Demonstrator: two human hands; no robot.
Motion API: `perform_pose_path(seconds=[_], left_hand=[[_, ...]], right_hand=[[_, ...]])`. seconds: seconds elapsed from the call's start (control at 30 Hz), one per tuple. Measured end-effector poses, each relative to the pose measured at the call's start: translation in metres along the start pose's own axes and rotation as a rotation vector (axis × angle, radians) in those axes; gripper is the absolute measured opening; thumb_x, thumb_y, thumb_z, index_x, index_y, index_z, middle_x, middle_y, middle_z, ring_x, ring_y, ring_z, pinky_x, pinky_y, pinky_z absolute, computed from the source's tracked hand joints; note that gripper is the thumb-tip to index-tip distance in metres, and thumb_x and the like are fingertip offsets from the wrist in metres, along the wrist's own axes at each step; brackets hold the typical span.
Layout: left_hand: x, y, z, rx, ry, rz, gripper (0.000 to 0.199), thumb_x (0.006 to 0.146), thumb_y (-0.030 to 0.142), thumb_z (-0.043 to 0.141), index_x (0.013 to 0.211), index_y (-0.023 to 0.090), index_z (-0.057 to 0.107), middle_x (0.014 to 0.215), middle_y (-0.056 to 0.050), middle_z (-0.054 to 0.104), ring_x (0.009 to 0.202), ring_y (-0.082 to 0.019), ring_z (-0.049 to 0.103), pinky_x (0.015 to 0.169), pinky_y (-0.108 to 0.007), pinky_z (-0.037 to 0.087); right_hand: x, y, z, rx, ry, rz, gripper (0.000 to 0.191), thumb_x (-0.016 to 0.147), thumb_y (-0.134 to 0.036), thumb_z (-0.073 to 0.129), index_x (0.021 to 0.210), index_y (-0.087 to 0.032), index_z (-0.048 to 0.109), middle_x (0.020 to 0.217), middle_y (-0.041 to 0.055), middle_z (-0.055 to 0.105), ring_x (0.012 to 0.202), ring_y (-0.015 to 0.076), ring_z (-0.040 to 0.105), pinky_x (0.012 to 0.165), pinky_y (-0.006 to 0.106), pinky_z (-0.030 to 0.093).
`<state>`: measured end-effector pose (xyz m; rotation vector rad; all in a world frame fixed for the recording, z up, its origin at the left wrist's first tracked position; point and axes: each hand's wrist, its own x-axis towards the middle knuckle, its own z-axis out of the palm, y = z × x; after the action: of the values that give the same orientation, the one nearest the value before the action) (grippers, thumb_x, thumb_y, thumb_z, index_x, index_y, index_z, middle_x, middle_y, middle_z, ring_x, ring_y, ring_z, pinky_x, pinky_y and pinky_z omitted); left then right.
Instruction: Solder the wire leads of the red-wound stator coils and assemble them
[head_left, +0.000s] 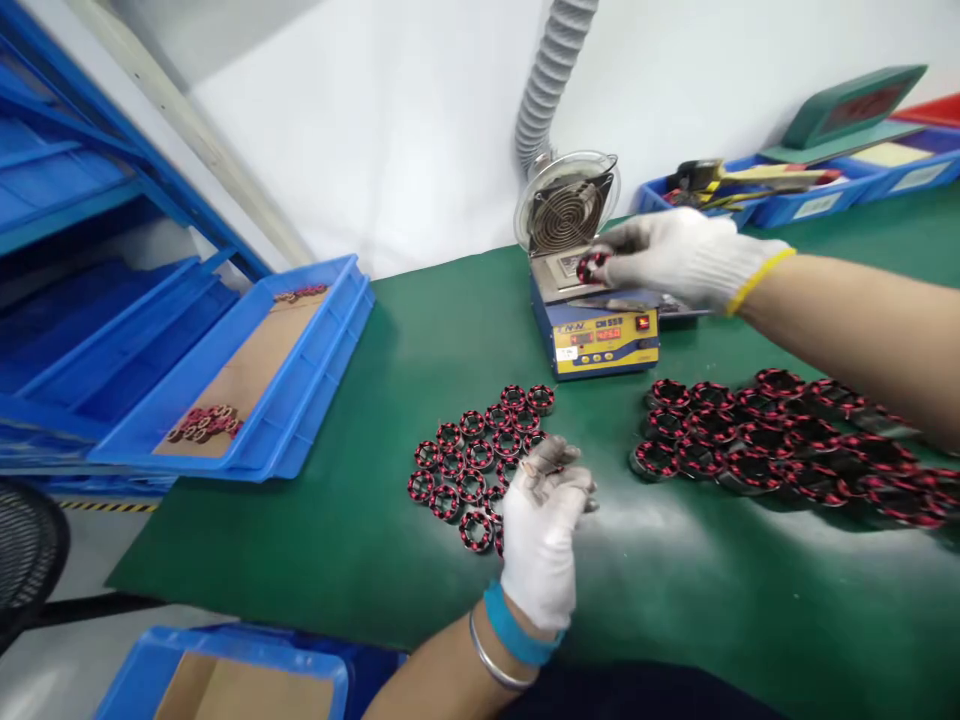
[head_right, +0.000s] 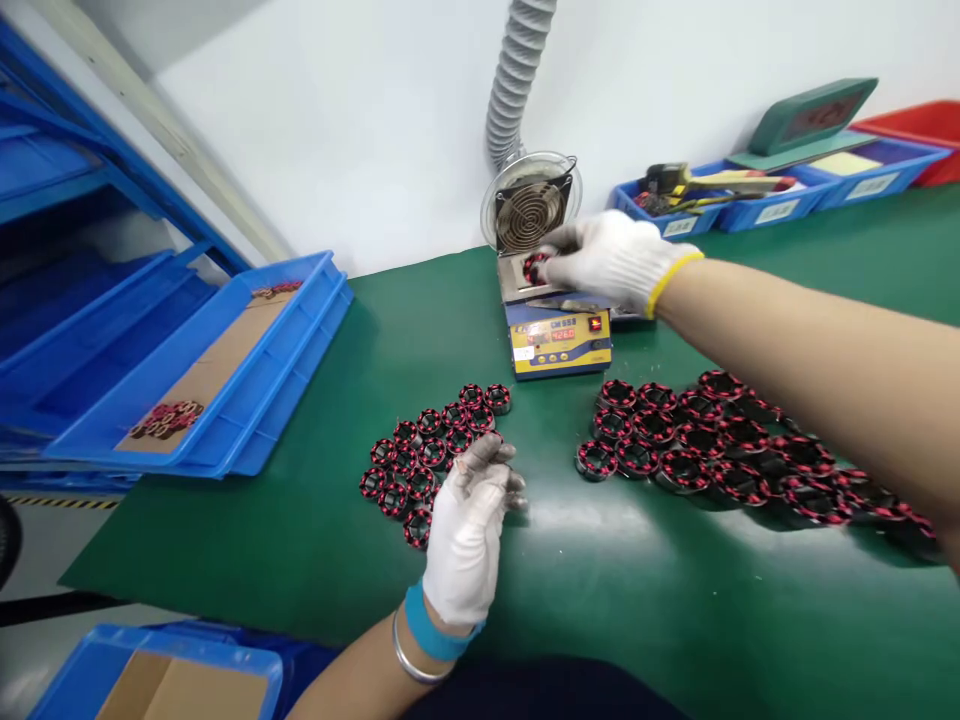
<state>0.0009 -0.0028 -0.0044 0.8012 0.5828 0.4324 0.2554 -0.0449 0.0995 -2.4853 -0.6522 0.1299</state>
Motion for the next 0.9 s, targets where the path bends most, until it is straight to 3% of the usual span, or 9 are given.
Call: perform_pose_path(seconds=[0.1,0.27,0.5,0.9], left_hand=[[-0.001,0.000,0.000,0.018,-0.002,-0.012,0.049,0.060,0.038,0.091,0.099,0.018,0.068,0.096,-0.006,0.068,0.069,-0.011,0.059,0.063,-0.024,0.050],[0.000,-0.001,-0.004,0.023,0.000,0.025,0.046,0.066,0.043,0.088,0.100,0.019,0.070,0.099,-0.006,0.068,0.072,-0.011,0.061,0.065,-0.024,0.051],[-0.001,-0.003,-0.005,0.024,-0.012,0.013,0.049,0.066,0.048,0.088,0.101,0.019,0.070,0.100,-0.005,0.068,0.071,-0.010,0.061,0.064,-0.023,0.051],[-0.001,-0.002,-0.004,0.034,-0.015,0.004,0.049,0.066,0.047,0.088,0.101,0.019,0.070,0.100,-0.005,0.067,0.071,-0.010,0.061,0.064,-0.023,0.051]], right_hand=[[0.039,0.000,-0.008,-0.143,0.115,0.086,0.053,0.083,-0.047,0.064,0.130,-0.023,0.068,0.114,0.0074,0.067,0.109,0.0217,0.061,0.099,0.039,0.044],[0.070,0.006,0.004,-0.163,0.118,0.068,0.046,0.085,-0.040,0.061,0.126,-0.021,0.068,0.121,0.0101,0.065,0.110,0.0189,0.060,0.096,0.035,0.043],[0.077,0.014,0.018,-0.192,0.085,0.025,0.054,0.086,-0.044,0.061,0.127,-0.009,0.066,0.126,0.0192,0.062,0.110,0.0194,0.057,0.098,0.032,0.042],[0.084,0.013,0.008,-0.174,0.099,0.105,0.051,0.084,-0.046,0.061,0.124,-0.016,0.071,0.115,0.0145,0.067,0.103,0.0189,0.061,0.090,0.034,0.044]])
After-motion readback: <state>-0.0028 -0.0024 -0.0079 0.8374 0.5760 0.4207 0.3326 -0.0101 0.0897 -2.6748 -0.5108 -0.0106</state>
